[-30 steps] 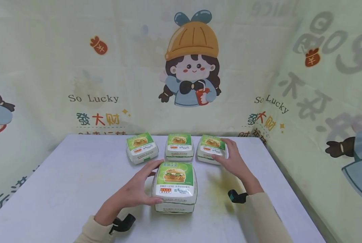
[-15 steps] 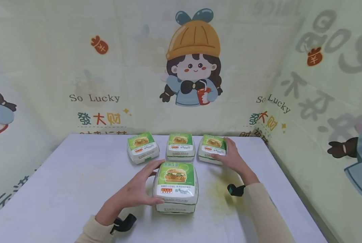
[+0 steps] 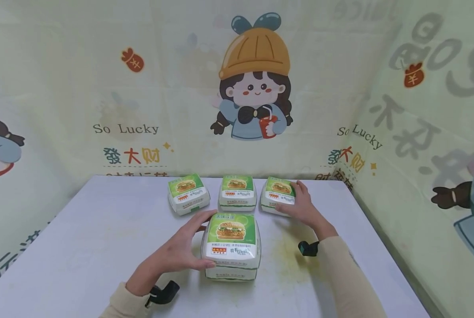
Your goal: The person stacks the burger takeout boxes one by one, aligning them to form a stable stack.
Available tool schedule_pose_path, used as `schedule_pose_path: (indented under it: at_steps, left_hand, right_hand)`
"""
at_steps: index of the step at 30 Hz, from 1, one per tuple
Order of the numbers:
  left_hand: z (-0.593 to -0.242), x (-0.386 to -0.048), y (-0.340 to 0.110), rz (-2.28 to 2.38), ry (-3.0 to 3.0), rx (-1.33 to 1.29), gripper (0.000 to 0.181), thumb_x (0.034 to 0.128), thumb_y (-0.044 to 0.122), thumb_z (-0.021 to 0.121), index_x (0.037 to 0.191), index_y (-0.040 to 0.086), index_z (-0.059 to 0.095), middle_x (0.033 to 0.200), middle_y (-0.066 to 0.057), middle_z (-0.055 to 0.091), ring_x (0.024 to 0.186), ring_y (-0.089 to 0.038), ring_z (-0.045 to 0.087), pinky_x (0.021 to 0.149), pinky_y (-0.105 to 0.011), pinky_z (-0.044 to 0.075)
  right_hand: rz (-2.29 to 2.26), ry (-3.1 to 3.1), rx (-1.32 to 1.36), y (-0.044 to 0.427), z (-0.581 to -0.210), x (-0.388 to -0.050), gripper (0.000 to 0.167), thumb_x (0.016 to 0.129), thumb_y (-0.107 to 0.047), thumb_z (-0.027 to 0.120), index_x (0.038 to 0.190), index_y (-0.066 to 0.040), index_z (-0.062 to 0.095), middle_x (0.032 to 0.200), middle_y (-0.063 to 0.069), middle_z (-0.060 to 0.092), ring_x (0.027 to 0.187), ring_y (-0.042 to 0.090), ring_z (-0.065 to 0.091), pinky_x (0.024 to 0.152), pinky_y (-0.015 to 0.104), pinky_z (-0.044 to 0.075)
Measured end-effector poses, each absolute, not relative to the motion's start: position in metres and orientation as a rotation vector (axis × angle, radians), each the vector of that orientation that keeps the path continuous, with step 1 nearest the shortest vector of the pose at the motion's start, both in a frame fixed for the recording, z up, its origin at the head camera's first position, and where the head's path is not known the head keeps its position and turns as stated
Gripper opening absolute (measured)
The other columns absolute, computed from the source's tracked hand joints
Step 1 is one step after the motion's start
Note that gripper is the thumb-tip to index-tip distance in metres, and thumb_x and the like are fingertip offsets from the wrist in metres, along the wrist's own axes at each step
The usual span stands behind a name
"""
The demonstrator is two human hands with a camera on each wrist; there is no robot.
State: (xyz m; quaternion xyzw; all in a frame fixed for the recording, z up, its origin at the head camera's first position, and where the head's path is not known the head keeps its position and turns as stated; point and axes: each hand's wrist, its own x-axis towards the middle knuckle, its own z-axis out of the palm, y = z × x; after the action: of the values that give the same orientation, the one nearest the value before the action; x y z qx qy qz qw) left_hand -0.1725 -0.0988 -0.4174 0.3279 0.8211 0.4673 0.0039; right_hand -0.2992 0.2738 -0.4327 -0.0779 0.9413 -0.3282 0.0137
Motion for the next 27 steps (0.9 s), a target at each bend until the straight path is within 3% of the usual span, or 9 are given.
schedule_pose_path:
  at_steps: [12, 19, 27]
  left_hand:
    - [-0.419, -0.172, -0.098, 1.457, 2.583, 1.027, 0.105, 0.0673, 0.046, 0.088, 0.151, 0.033, 0.027, 0.148, 0.014, 0.038, 0.131, -0.009, 0.042, 0.107, -0.036, 0.047]
    - [-0.419, -0.172, -0.098, 1.463, 2.579, 1.024, 0.105, 0.0679, 0.047, 0.088, 0.152, 0.034, 0.027, 0.148, 0.015, 0.038, 0.131, -0.009, 0.042, 0.107, -0.037, 0.047]
    - [-0.419, -0.172, -0.098, 1.455, 2.589, 1.018, 0.104, 0.0676, 0.047, 0.088, 0.151, 0.034, 0.027, 0.147, 0.015, 0.038, 0.131, -0.009, 0.042, 0.107, -0.037, 0.047]
  right_hand:
    - [-0.985, 2.968, -0.252, 0.277, -0.431, -0.293, 0.100, 0.084, -0.048, 0.071, 0.153, 0.000, 0.018, 0.158, 0.032, 0.001, 0.142, 0.053, 0.016, 0.110, 0.074, 0.023]
    - [-1.013, 3.001, -0.315, 0.280, -0.436, -0.294, 0.096, 0.084, -0.040, 0.074, 0.150, 0.005, 0.021, 0.152, 0.032, 0.018, 0.136, 0.046, 0.028, 0.112, 0.069, 0.026]
    - [-1.023, 2.993, -0.244, 0.285, -0.431, -0.290, 0.096, 0.084, -0.046, 0.073, 0.153, -0.002, 0.022, 0.154, 0.029, 0.017, 0.134, 0.046, 0.032, 0.108, 0.071, 0.029]
